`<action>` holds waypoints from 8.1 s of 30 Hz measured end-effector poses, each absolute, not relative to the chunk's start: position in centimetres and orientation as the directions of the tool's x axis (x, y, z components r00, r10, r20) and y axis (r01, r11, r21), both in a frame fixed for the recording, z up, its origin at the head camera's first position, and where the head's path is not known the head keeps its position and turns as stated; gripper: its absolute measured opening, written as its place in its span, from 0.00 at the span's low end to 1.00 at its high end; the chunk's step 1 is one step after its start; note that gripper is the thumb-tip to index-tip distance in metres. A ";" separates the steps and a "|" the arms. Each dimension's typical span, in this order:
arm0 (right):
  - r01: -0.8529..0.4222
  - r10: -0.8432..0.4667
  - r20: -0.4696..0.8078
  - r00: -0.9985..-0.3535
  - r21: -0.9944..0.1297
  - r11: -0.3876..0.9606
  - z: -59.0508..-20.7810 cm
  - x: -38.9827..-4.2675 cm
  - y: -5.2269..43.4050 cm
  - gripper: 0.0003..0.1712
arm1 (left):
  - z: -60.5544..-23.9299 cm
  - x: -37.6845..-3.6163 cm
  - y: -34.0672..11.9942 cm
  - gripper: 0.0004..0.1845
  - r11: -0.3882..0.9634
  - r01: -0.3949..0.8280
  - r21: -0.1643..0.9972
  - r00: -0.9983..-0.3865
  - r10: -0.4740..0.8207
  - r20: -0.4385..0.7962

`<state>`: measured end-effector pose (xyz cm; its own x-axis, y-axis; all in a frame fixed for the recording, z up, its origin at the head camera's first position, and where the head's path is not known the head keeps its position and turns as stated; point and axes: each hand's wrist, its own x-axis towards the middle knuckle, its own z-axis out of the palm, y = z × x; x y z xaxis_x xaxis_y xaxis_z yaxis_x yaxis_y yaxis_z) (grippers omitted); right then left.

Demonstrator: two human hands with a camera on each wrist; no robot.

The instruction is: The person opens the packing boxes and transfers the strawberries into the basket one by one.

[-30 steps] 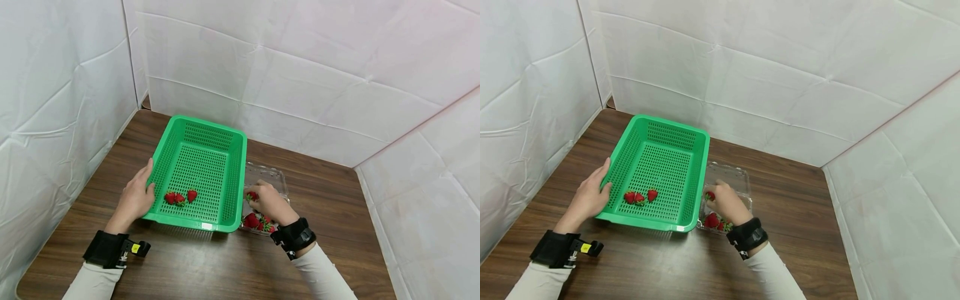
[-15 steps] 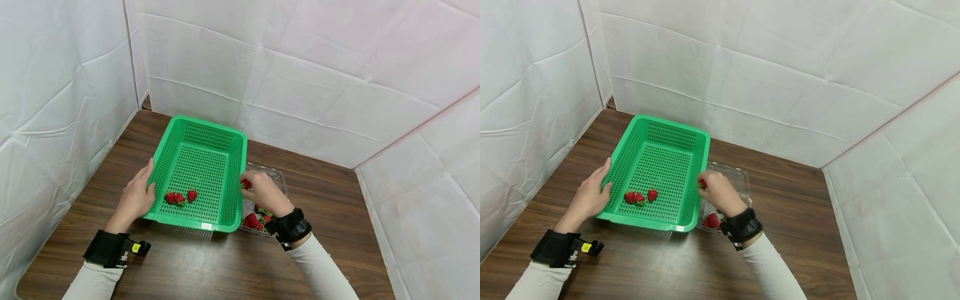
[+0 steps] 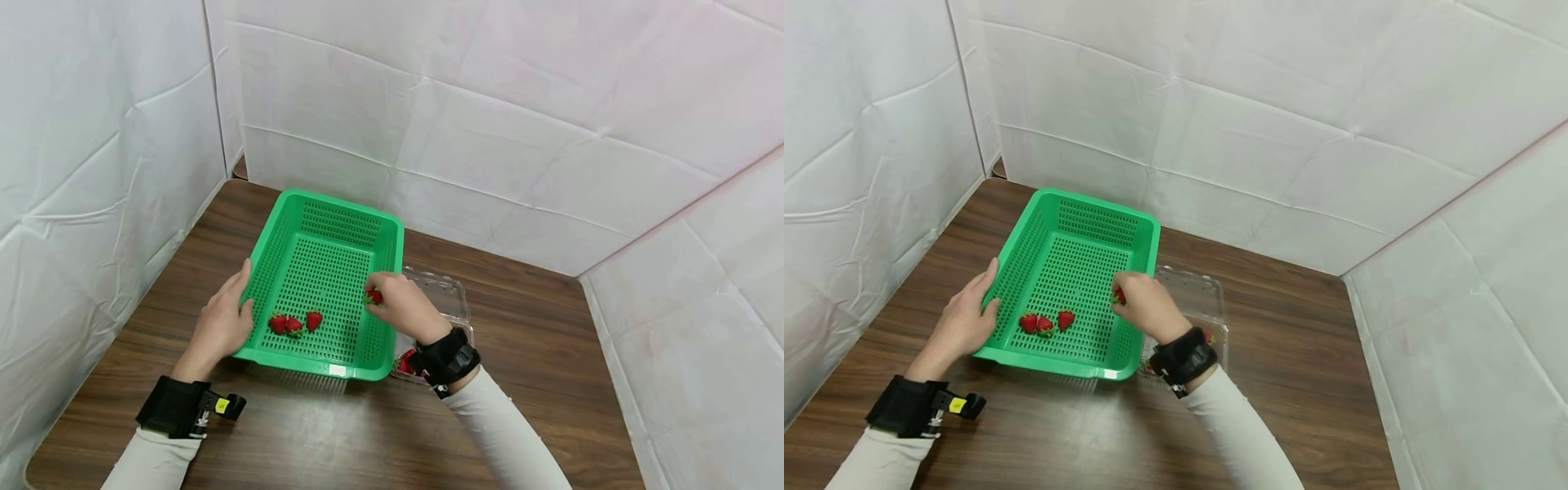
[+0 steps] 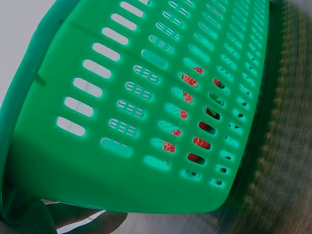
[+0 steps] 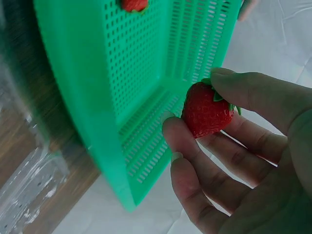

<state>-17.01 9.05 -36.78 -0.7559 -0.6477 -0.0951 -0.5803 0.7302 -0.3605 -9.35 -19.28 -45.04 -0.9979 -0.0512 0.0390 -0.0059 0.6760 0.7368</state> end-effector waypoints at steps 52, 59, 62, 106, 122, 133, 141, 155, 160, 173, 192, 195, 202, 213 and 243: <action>-0.672 -0.675 -0.392 -0.625 -0.170 0.721 -40.4 -18.5 -1.0 0.16 | -45.1 -9.3 -19.3 0.38 0.670 -0.012 0.743 -0.998 -0.057 0.035; -0.697 -0.684 -0.412 -0.602 -0.148 0.702 -41.3 -18.4 -1.7 0.10 | -45.1 -9.4 -19.4 0.38 0.667 -0.010 0.745 -0.998 -0.051 0.032; -0.702 -0.684 -0.426 -0.592 -0.146 0.697 -41.5 -18.2 -1.9 0.17 | -45.1 -9.4 -19.4 0.38 0.669 -0.003 0.743 -0.998 -0.050 0.042; -0.680 -0.735 -0.199 -0.648 -0.284 0.676 -36.6 -16.1 5.2 0.21 | -44.7 -9.3 -19.2 0.38 0.653 -0.038 0.756 -0.997 -0.072 0.012; -0.541 -0.601 -0.021 -0.799 -0.410 0.734 -35.8 -17.1 13.6 0.11 | -44.8 -9.3 -19.1 0.38 0.658 -0.036 0.753 -0.998 -0.064 0.008; -0.512 -0.590 -0.134 -0.796 -0.370 0.775 -38.5 -17.0 17.1 0.08 | -44.7 -9.3 -19.2 0.39 0.662 -0.026 0.749 -0.998 -0.062 0.020; -0.433 -0.541 -0.322 -0.777 -0.351 0.830 -40.7 -16.2 18.0 0.16 | -44.8 -9.3 -19.1 0.38 0.661 -0.029 0.749 -0.998 -0.060 0.015; -0.479 -0.602 -0.362 -0.712 -0.377 0.793 -43.5 -15.4 17.7 0.15 | -44.9 -9.3 -19.2 0.39 0.659 -0.029 0.751 -0.998 -0.059 0.013; -0.511 -0.621 -0.349 -0.702 -0.360 0.780 -44.3 -15.3 17.7 0.14 | -44.9 -9.3 -19.2 0.39 0.652 -0.029 0.757 -0.998 -0.062 0.016; -0.501 -0.601 -0.327 -0.729 -0.344 0.794 -43.9 -15.3 17.6 0.15 | -44.7 -9.2 -19.2 0.38 0.653 -0.032 0.757 -0.998 -0.063 0.012; -0.476 -0.583 -0.284 -0.761 -0.365 0.800 -41.2 -15.6 17.4 0.03 | -44.8 -9.2 -19.2 0.38 0.656 -0.037 0.753 -0.998 -0.065 0.008; -0.468 -0.578 -0.282 -0.766 -0.372 0.802 -40.8 -15.6 17.3 0.08 | -44.8 -9.2 -19.2 0.38 0.656 -0.036 0.754 -0.998 -0.064 0.008; -0.457 -0.587 -0.254 -0.769 -0.424 0.782 -39.7 -15.6 16.9 0.05 | -44.9 -9.2 -19.2 0.38 0.660 -0.038 0.751 -0.998 -0.065 0.006; -0.565 -0.666 -0.097 -0.739 -0.449 0.692 -37.7 -16.1 15.9 0.14 | -44.9 -9.3 -19.2 0.38 0.663 -0.017 0.748 -0.997 -0.067 0.036; -0.631 -0.746 -0.125 -0.654 -0.455 0.629 -36.2 -17.5 10.7 0.14 | -45.0 -9.3 -19.2 0.39 0.666 -0.015 0.746 -0.997 -0.063 0.036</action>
